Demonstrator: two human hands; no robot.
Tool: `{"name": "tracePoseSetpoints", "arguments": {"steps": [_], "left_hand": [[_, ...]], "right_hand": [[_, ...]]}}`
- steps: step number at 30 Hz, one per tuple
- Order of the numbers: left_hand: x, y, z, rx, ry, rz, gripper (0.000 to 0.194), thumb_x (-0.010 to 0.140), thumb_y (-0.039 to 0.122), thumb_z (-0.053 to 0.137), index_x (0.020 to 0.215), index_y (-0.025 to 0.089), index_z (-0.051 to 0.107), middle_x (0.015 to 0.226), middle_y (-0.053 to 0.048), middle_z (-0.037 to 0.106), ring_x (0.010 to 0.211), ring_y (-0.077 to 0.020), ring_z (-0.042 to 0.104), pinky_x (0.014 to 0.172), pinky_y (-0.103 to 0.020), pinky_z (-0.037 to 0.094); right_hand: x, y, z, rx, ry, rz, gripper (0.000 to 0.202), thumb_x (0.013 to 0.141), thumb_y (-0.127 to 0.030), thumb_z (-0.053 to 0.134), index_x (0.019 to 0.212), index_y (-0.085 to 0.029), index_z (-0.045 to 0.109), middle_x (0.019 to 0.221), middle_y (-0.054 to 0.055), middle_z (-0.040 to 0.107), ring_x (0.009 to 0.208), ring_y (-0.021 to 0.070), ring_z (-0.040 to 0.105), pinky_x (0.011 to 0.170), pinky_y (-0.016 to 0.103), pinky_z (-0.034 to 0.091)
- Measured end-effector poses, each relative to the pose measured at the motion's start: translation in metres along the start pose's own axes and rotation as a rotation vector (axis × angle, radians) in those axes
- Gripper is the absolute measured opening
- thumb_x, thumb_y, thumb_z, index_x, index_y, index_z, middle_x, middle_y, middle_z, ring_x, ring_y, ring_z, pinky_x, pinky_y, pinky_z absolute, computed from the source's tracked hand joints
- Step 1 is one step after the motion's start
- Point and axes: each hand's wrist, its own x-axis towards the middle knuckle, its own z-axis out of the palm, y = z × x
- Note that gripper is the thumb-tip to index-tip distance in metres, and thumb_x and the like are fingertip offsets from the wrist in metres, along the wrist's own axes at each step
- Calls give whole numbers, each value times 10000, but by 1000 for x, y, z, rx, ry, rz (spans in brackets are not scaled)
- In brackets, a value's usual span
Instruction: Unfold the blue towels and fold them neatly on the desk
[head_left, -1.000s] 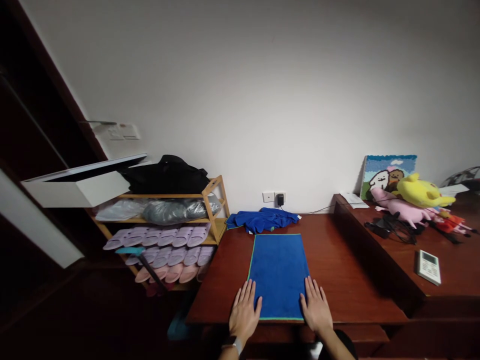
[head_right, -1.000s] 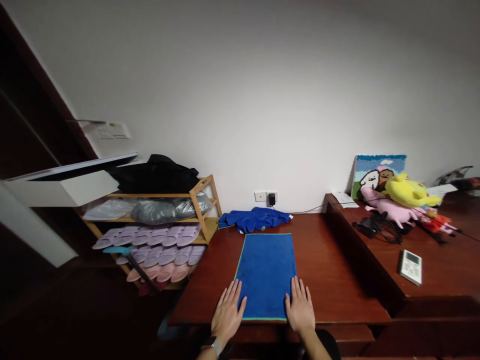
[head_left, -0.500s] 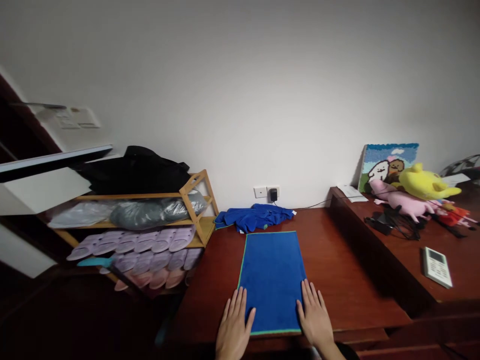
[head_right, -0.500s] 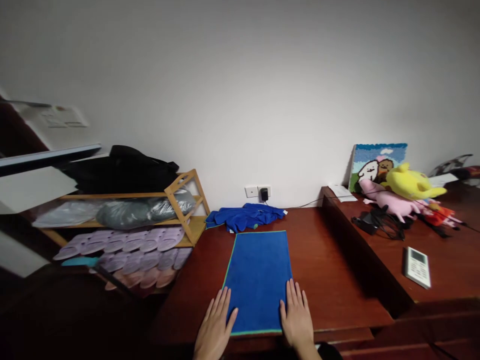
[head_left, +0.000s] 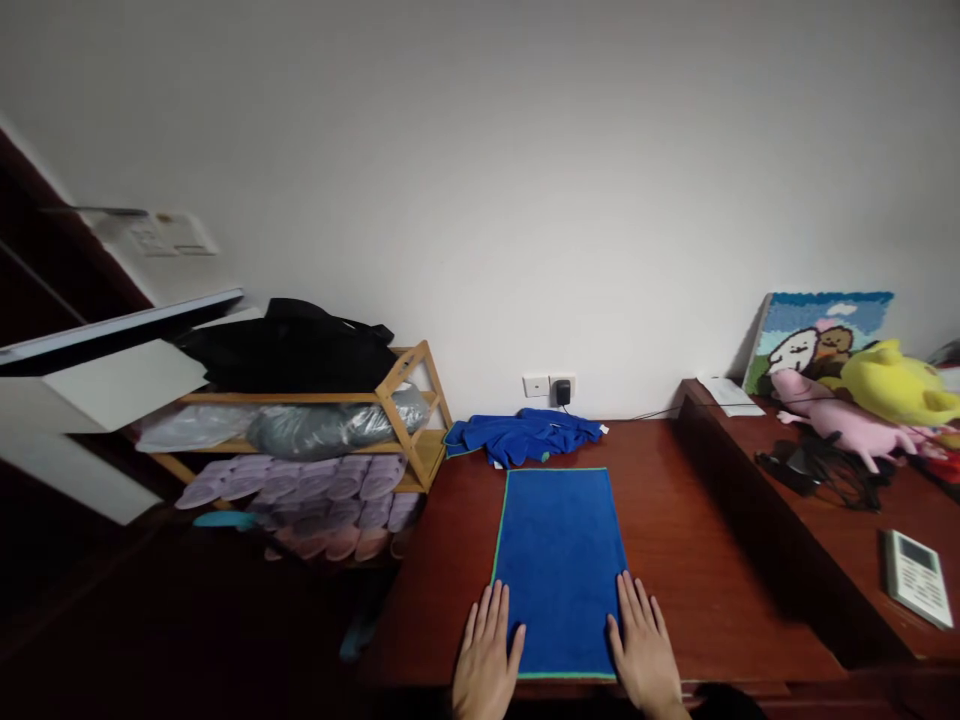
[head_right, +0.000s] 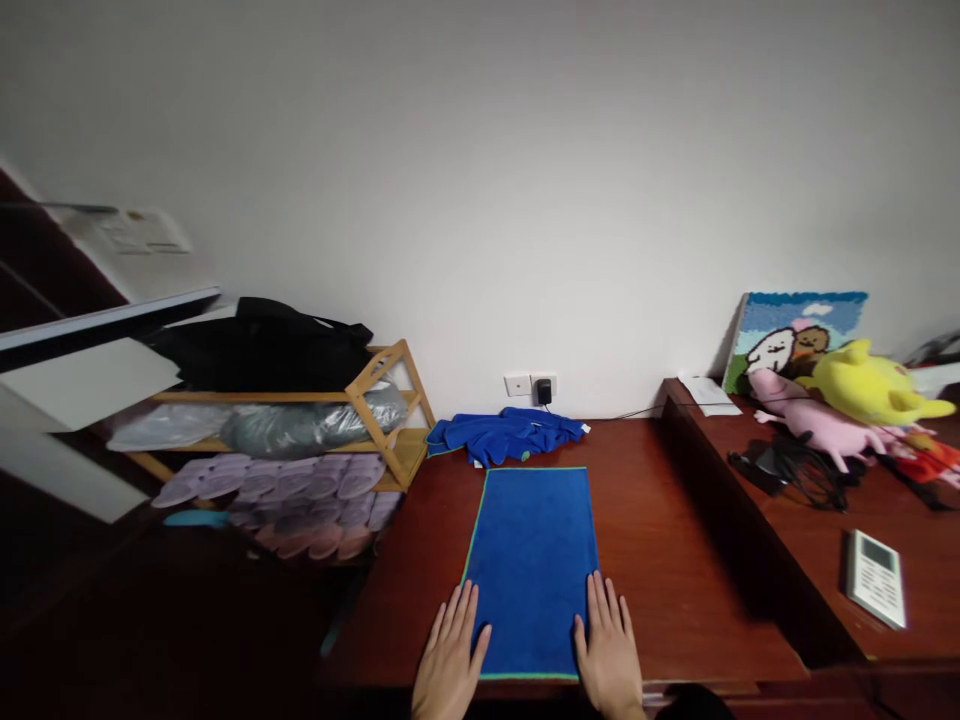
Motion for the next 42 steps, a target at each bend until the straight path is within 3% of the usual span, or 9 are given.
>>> {"name": "tracePoseSetpoints", "arguments": {"steps": [5, 10, 18, 33, 42], "left_hand": [[-2, 4, 3, 31, 120, 37, 737, 1043, 507, 387, 1641, 221, 66, 1653, -71, 359, 1503, -270, 368, 1206, -491, 368], [3, 12, -5, 42, 135, 47, 668, 1046, 517, 381, 1619, 202, 246, 1599, -93, 455, 1476, -268, 416, 1191, -487, 387], [4, 11, -8, 50, 150, 55, 625, 1041, 498, 394, 1586, 194, 350, 1591, -92, 465, 1463, -267, 436, 1190, -480, 385], [0, 7, -7, 32, 162, 43, 697, 1034, 456, 432, 1634, 268, 130, 1625, -40, 411, 1468, -261, 430, 1185, -470, 405], [2, 7, -5, 42, 137, 39, 684, 1036, 463, 418, 1633, 245, 164, 1623, -62, 417, 1479, -264, 411, 1188, -490, 397]], "right_hand": [[-3, 6, 2, -1, 46, -34, 717, 1012, -546, 158, 1617, -164, 197, 1691, -16, 160, 1576, 224, 121, 1290, 441, 85], [-7, 3, -8, -30, 36, -14, 709, 1017, -510, 158, 1615, -132, 203, 1693, 6, 175, 1576, 221, 115, 1286, 412, 69], [-6, 5, -4, 0, 21, -13, 707, 1016, -518, 162, 1621, -153, 181, 1696, -4, 149, 1577, 212, 106, 1285, 414, 68], [-6, 5, 3, -23, 68, -41, 715, 1012, -528, 189, 1607, -136, 244, 1684, 4, 194, 1573, 248, 134, 1290, 448, 102], [-5, 4, 0, 24, 36, -27, 716, 1012, -545, 189, 1617, -162, 214, 1691, -3, 167, 1576, 224, 111, 1293, 439, 82]]}}
